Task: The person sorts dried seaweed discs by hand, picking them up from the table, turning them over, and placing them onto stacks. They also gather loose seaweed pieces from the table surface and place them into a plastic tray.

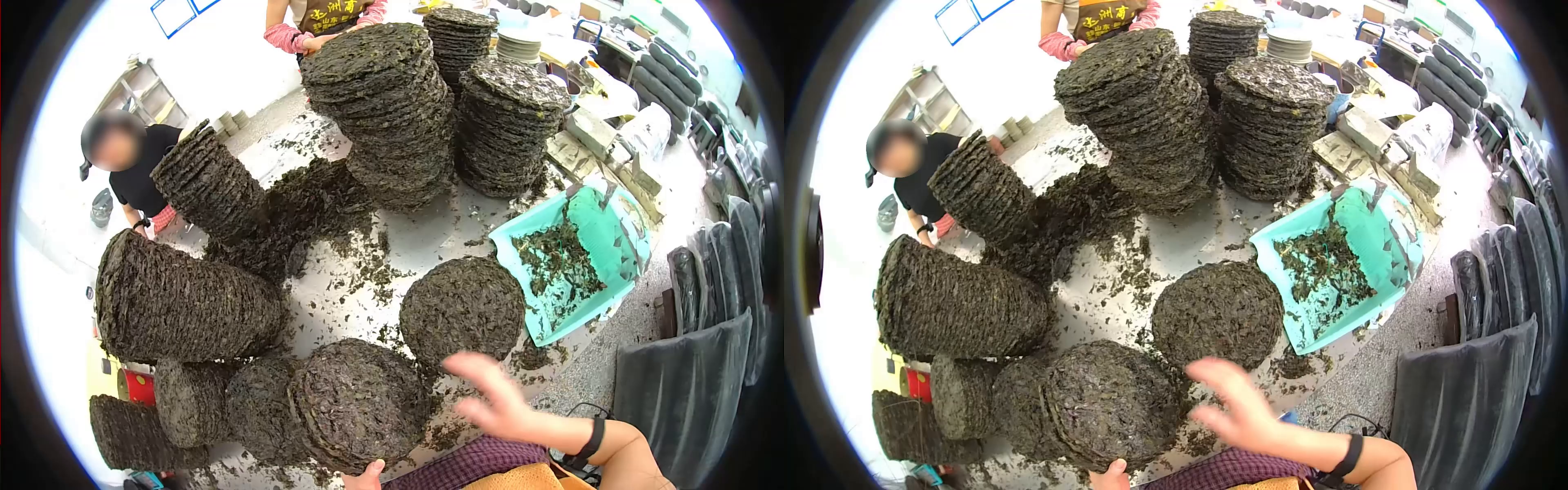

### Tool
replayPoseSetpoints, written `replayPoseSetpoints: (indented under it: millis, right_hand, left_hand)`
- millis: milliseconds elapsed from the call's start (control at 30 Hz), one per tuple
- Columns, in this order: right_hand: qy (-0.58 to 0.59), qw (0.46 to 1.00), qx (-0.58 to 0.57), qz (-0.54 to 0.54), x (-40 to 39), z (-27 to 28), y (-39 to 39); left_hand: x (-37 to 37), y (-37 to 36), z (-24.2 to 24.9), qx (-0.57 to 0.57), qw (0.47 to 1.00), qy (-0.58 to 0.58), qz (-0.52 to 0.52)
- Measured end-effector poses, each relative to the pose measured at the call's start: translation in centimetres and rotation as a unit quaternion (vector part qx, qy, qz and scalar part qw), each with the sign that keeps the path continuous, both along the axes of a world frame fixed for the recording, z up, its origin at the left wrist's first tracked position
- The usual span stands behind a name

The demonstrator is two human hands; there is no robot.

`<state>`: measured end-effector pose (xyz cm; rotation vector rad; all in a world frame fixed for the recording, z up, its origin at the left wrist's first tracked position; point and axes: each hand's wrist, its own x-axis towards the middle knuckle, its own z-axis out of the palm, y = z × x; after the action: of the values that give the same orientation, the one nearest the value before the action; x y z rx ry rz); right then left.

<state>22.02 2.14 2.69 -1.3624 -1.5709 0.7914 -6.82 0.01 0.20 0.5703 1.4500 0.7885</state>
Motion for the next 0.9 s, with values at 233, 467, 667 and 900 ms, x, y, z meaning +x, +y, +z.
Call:
replayPoseSetpoints:
  millis: [233, 467, 667, 900]
  right_hand:
    - [-0.053, 0.98, -0.001, 0.191, -6.6, -0.1, 1.3]
    - [-0.013, 0.982, -0.014, 0.188, -5.2, 1.0, 0.7]
    - [0.05, 0.981, -0.083, -0.168, 1.5, 1.6, -0.1]
    - [-0.031, 0.976, 0.039, -0.214, 3.3, -0.3, 0.4]
  left_hand:
    - [0.8, -0.3, 1.4, 0.036, 0.999, 0.023, -0.012]
    - [0.8, -0.4, 0.5, 0.05, 0.998, 0.024, 0.032]
    - [-1.4, -0.4, -0.7, 0.027, 0.99, -0.118, 0.073]
    - [-0.8, -0.1, 0.6, -0.035, 0.995, -0.063, 0.063]
